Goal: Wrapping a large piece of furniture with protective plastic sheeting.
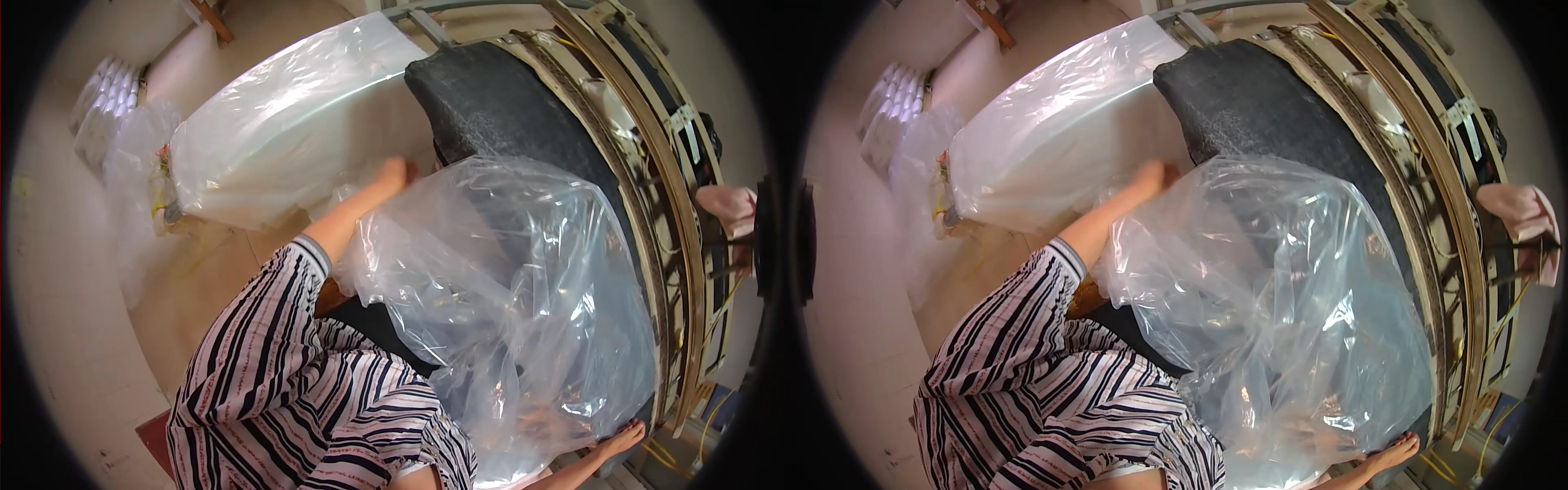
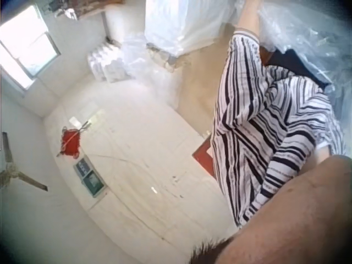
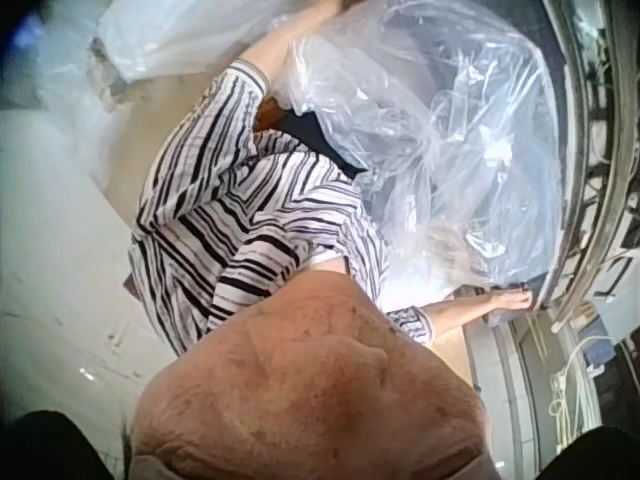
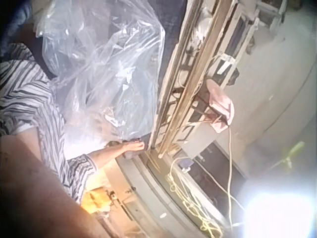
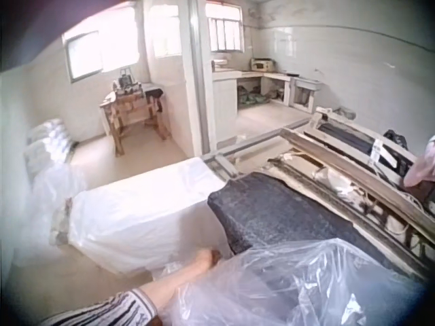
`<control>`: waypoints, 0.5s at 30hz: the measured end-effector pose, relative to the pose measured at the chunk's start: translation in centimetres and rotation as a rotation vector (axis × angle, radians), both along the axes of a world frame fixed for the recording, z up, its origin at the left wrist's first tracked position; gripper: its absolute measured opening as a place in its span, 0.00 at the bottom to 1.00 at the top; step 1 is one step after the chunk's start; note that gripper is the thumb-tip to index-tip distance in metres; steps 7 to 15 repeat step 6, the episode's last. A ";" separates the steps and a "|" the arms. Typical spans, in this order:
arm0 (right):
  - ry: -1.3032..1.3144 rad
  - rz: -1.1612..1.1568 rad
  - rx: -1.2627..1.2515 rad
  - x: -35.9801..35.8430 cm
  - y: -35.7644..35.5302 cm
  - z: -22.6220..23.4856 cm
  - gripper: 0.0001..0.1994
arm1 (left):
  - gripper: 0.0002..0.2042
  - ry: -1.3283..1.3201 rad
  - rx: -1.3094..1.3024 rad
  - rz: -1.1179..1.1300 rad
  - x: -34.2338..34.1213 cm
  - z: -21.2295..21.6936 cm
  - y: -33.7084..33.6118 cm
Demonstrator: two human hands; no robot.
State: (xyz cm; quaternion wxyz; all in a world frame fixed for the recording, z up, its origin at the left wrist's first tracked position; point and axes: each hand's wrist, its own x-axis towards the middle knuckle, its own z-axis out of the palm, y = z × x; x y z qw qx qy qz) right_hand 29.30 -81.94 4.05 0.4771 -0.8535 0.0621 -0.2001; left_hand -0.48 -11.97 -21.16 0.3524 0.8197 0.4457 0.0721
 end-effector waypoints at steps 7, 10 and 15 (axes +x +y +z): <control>0.047 0.018 -0.097 0.0 -1.9 1.1 0.21 | 0.21 0.093 0.520 0.662 0.5 7.6 13.2; 0.047 0.018 -0.097 0.0 -1.9 1.1 0.21 | 0.21 0.093 0.520 0.662 0.5 7.6 13.2; 0.047 0.018 -0.097 0.0 -1.9 1.1 0.21 | 0.21 0.093 0.520 0.662 0.5 7.6 13.2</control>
